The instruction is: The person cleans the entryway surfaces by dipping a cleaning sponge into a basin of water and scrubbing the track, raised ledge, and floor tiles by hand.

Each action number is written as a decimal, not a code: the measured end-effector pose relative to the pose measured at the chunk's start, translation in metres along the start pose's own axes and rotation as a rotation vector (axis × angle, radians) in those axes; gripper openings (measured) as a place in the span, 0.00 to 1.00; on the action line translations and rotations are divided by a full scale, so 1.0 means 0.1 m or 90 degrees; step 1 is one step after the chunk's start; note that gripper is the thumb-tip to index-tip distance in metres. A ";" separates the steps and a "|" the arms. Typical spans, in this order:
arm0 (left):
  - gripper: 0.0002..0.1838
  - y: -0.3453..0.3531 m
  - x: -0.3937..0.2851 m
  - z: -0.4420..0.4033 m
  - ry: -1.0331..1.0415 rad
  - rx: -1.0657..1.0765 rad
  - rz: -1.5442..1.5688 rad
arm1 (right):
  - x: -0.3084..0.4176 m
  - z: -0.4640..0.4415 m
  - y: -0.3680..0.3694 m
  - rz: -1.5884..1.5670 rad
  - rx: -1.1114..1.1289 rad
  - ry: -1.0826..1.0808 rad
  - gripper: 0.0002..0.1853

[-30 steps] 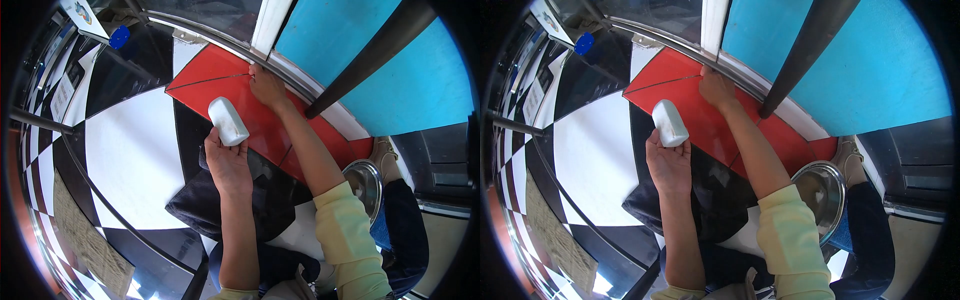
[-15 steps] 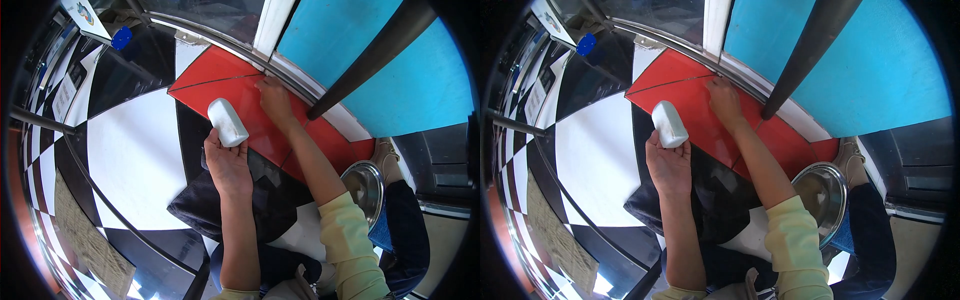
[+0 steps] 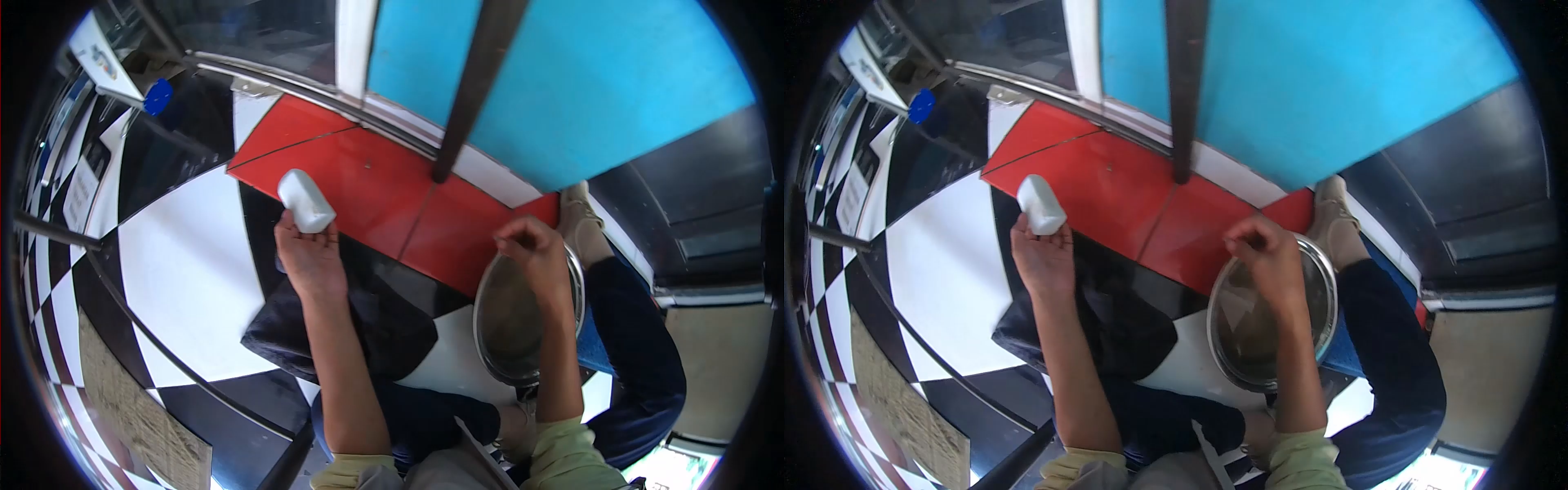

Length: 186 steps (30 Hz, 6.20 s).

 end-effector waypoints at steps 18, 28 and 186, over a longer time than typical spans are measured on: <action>0.28 -0.10 0.19 -0.07 -0.032 0.048 -0.029 | -1.44 0.52 -0.60 0.370 -0.296 0.001 0.17; 0.27 -0.11 0.17 -0.08 -0.022 0.043 -0.029 | -1.32 0.47 -0.71 0.038 -0.144 0.169 0.09; 0.20 -0.02 -0.07 0.05 -0.024 0.030 0.064 | 0.49 -1.94 2.65 0.447 -0.179 -0.554 0.26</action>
Point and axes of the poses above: each hand's wrist, its own z-axis away from the middle knuckle, its own y-axis out of the palm, x = y × z, the point moved 1 cm from there along -z, towards the middle knuckle, and after that the axes turned 15 degrees about y, right-handed, at the moved point
